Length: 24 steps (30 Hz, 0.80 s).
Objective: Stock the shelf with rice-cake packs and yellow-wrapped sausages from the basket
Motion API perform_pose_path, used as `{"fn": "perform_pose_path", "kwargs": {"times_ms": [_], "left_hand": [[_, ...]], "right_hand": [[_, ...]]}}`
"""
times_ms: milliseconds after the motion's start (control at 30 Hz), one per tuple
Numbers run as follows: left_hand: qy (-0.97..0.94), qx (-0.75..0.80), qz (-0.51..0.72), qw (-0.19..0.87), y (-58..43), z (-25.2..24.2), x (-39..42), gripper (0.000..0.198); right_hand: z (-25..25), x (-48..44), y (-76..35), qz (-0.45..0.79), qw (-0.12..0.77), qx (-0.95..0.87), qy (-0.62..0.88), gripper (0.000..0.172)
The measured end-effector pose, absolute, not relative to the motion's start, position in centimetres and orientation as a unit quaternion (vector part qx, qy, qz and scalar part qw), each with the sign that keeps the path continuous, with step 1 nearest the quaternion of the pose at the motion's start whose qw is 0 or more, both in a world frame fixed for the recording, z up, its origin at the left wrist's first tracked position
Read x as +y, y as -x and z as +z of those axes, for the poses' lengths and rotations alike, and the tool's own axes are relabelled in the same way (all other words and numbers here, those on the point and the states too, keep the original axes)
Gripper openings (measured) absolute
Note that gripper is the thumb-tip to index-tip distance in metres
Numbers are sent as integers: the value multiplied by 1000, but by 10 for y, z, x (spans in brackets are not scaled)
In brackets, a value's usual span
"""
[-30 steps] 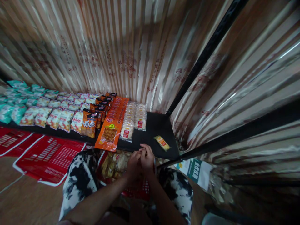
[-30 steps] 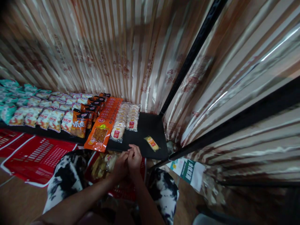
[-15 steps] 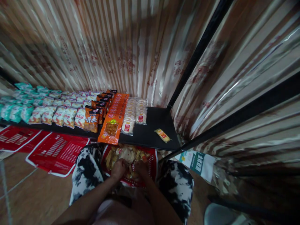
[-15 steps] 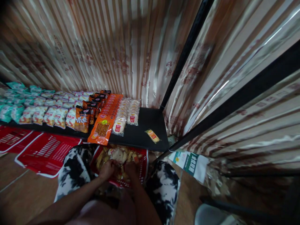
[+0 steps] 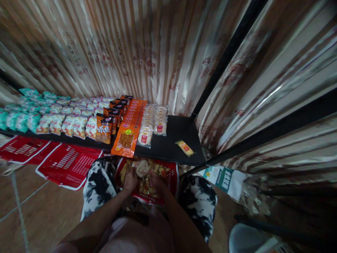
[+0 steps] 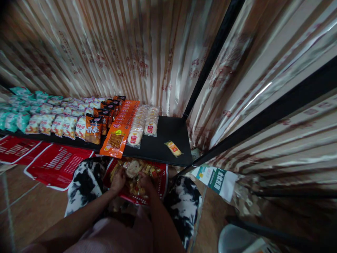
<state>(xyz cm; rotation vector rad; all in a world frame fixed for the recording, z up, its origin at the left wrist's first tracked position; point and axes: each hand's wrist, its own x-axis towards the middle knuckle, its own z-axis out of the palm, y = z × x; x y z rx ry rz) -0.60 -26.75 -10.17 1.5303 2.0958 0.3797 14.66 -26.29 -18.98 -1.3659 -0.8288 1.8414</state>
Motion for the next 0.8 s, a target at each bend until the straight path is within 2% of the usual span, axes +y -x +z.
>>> {"fn": "perform_pose_path", "kwargs": {"times_ms": [167,400,533,633,800], "left_hand": [[-552,762,141,309,9,-101,-251,42],[-531,772,100,334,10,-97,-236,28],[-531,787,61,309,12,-90,-229,22],[-528,805,33,269,14,-85,-229,24],[-532,818,57,214,20,-82,-235,27]], "right_hand": [[-182,-261,-148,724,350,-308,509,55],[-165,-259,-147,755,332,-289,486,64],[-158,-259,-146,757,338,-286,481,62],[-157,-258,-145,755,340,-277,487,60],[-163,-258,-140,735,349,-271,515,54]]}}
